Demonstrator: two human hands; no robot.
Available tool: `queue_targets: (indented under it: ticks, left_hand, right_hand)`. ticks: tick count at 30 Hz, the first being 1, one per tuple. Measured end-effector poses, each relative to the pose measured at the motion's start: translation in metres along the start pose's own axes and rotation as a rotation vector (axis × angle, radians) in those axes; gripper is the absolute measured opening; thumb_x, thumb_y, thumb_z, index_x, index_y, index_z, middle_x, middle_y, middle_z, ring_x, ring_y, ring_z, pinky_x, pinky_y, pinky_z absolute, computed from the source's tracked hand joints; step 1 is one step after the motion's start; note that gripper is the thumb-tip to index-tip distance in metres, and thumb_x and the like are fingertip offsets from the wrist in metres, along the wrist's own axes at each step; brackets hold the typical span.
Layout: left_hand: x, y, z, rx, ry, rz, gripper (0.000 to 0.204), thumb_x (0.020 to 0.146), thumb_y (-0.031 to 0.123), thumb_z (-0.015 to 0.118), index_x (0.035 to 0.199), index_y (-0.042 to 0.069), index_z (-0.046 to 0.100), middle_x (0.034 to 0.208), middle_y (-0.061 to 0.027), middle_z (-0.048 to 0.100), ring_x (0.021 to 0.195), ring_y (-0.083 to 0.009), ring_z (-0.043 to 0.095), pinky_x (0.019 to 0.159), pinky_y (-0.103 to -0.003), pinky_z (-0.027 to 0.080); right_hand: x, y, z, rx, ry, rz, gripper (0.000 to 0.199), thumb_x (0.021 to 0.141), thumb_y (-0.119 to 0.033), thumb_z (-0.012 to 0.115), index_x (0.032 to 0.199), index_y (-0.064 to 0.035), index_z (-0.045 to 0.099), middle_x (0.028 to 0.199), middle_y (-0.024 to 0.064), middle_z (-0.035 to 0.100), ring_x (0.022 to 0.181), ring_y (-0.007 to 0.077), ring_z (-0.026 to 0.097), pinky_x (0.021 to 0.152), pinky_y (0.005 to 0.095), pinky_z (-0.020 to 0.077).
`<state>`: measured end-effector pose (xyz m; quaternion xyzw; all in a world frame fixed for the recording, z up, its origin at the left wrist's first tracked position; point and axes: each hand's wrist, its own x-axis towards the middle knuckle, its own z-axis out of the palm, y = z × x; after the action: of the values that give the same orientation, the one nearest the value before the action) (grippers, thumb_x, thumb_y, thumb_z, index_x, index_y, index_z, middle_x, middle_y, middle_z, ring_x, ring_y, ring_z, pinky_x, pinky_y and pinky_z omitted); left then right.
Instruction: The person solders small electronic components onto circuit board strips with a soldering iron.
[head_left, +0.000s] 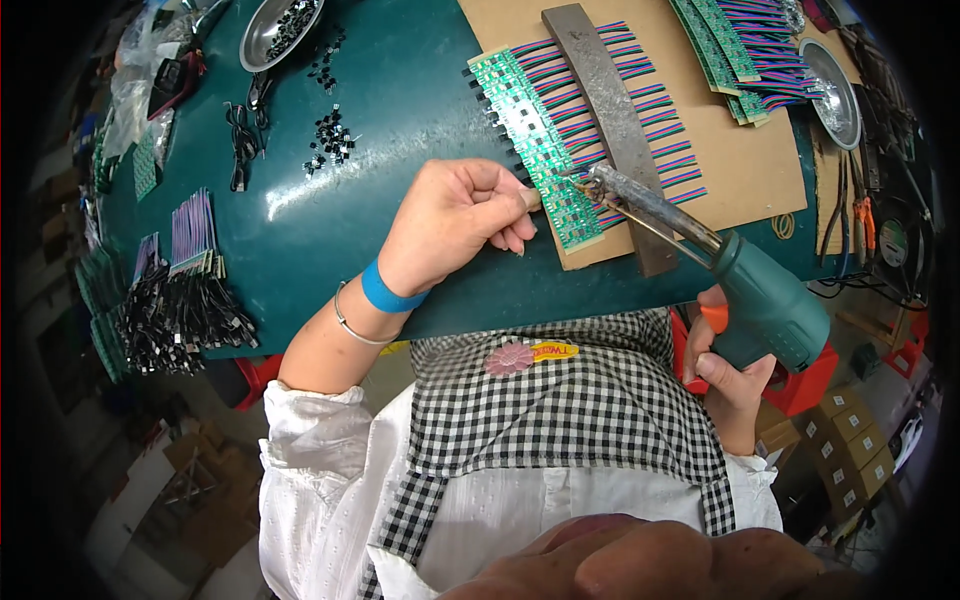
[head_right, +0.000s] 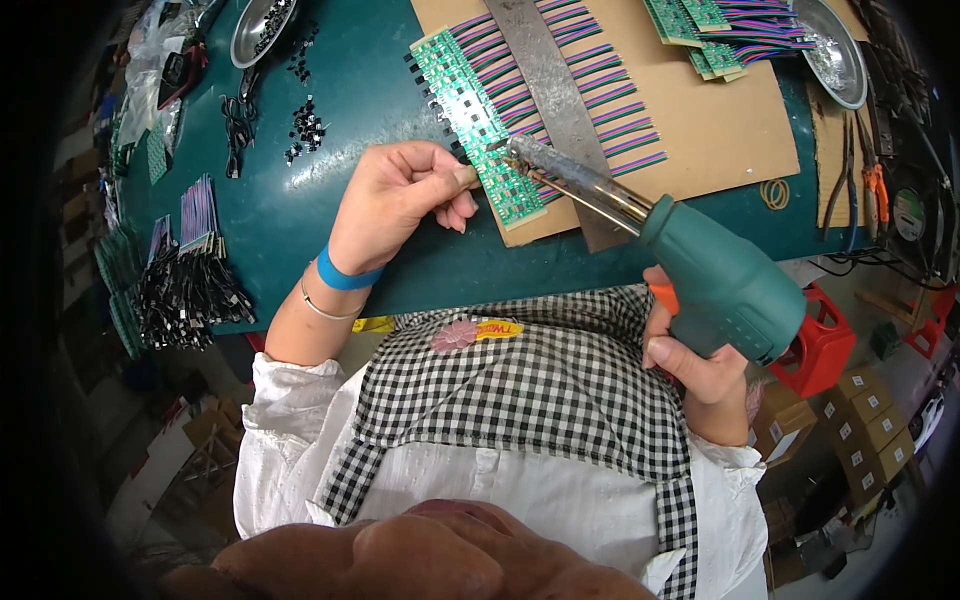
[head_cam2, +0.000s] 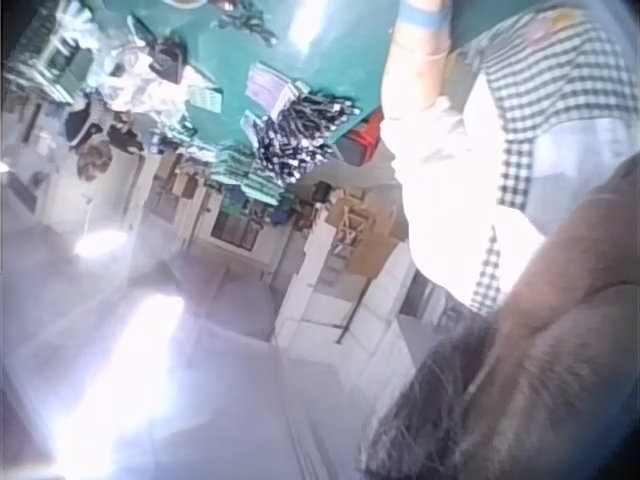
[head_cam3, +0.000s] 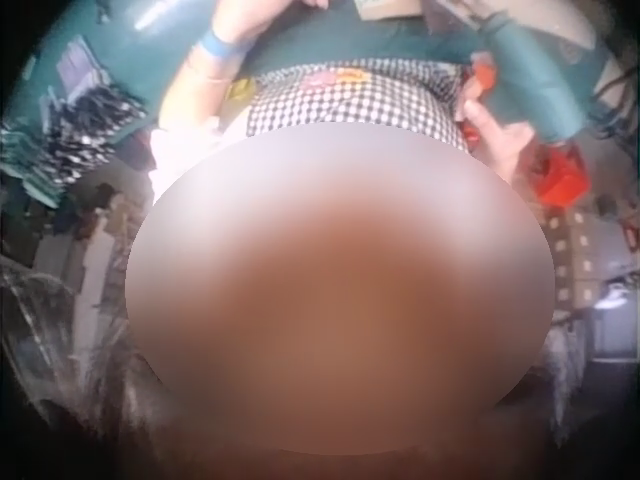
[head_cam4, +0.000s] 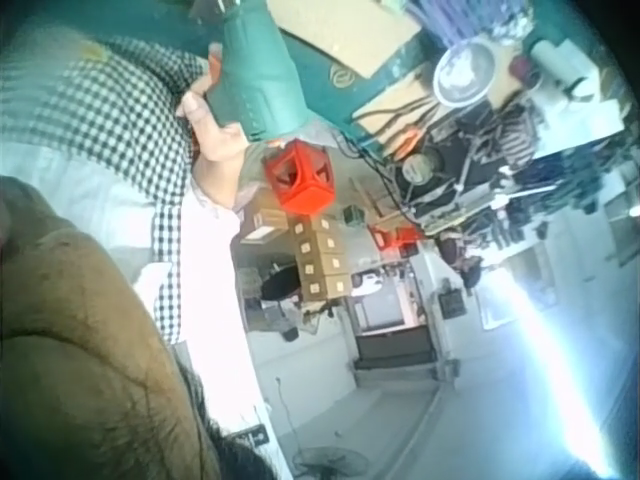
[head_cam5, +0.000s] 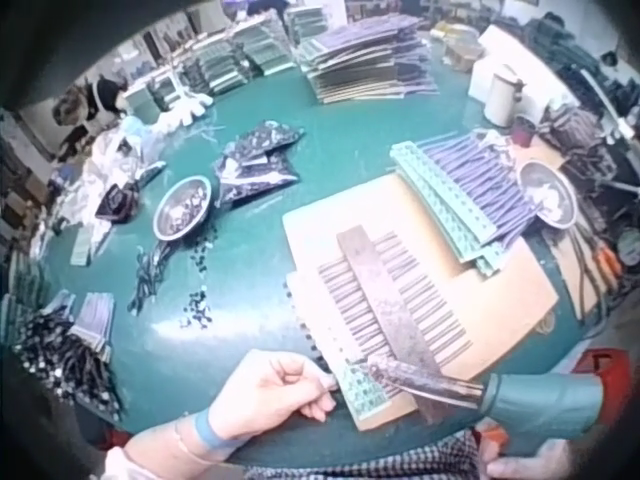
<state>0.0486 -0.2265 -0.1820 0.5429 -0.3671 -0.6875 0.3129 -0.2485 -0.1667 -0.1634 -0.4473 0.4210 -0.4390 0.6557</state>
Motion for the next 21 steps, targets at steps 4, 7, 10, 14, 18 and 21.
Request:
queue_targets:
  ticks: [4, 7, 10, 14, 18, 21]
  left_hand:
    - [-0.001, -0.001, 0.002, -0.006, -0.006, 0.019, 0.015, 0.086, 0.01, 0.058, 0.078, -0.002, 0.061, 0.068, -0.0079, 0.063, 0.056, -0.0105, 0.059, 0.053, -0.02, 0.048]
    - [0.0, -0.003, 0.002, -0.016, 0.0, 0.024, 0.014, 0.086, 0.01, 0.058, 0.079, -0.002, 0.061, 0.069, -0.0083, 0.064, 0.057, -0.011, 0.06, 0.054, -0.021, 0.049]
    - [0.0, -0.005, 0.002, -0.015, 0.005, 0.026, 0.014, 0.086, 0.01, 0.059, 0.08, -0.002, 0.062, 0.069, -0.0085, 0.064, 0.058, -0.0113, 0.06, 0.054, -0.021, 0.049]
    - [-0.001, -0.004, 0.002, 0.009, 0.001, 0.036, 0.014, 0.086, 0.01, 0.059, 0.081, -0.002, 0.062, 0.069, -0.0088, 0.064, 0.058, -0.0117, 0.06, 0.054, -0.021, 0.049]
    - [-0.001, -0.002, 0.002, 0.008, 0.009, 0.039, 0.014, 0.085, 0.01, 0.059, 0.081, -0.003, 0.062, 0.07, -0.0093, 0.064, 0.059, -0.012, 0.061, 0.055, -0.021, 0.049]
    - [0.0, -0.004, 0.002, 0.0, 0.007, 0.053, 0.014, 0.085, 0.01, 0.059, 0.081, -0.003, 0.062, 0.07, -0.0094, 0.064, 0.059, -0.012, 0.061, 0.055, -0.021, 0.049]
  right_hand:
    - [-0.003, 0.001, -0.009, 0.013, -0.158, 0.034, 0.054, 0.073, 0.004, 0.062, 0.12, 0.0139, 0.037, 0.111, 0.0265, 0.051, 0.053, 0.0154, 0.054, 0.047, 0.0246, 0.0471]
    - [-0.002, 0.003, -0.008, 0.03, -0.161, 0.035, 0.052, 0.073, 0.004, 0.062, 0.118, 0.0141, 0.039, 0.103, 0.0238, 0.054, 0.053, 0.015, 0.054, 0.047, 0.0239, 0.0468]
    - [-0.004, 0.003, -0.002, 0.018, -0.081, 0.047, 0.051, 0.073, 0.005, 0.061, 0.118, 0.0144, 0.039, 0.099, 0.0217, 0.055, 0.054, 0.0147, 0.055, 0.047, 0.0233, 0.0464]
    - [-0.006, 0.003, -0.003, 0.009, -0.104, 0.066, 0.051, 0.073, 0.005, 0.061, 0.118, 0.0141, 0.039, 0.101, 0.021, 0.054, 0.056, 0.015, 0.055, 0.048, 0.0231, 0.0465]
    - [-0.005, 0.003, -0.005, 0.007, -0.156, 0.103, 0.05, 0.073, 0.005, 0.061, 0.118, 0.0122, 0.039, 0.104, 0.0216, 0.052, 0.057, 0.0156, 0.056, 0.048, 0.0235, 0.047]
    - [-0.004, 0.0, 0.012, -0.02, -0.022, 0.135, 0.046, 0.07, -0.003, 0.066, 0.108, 0.0083, 0.042, 0.081, 0.0146, 0.052, 0.053, 0.0151, 0.053, 0.046, 0.0229, 0.0431]
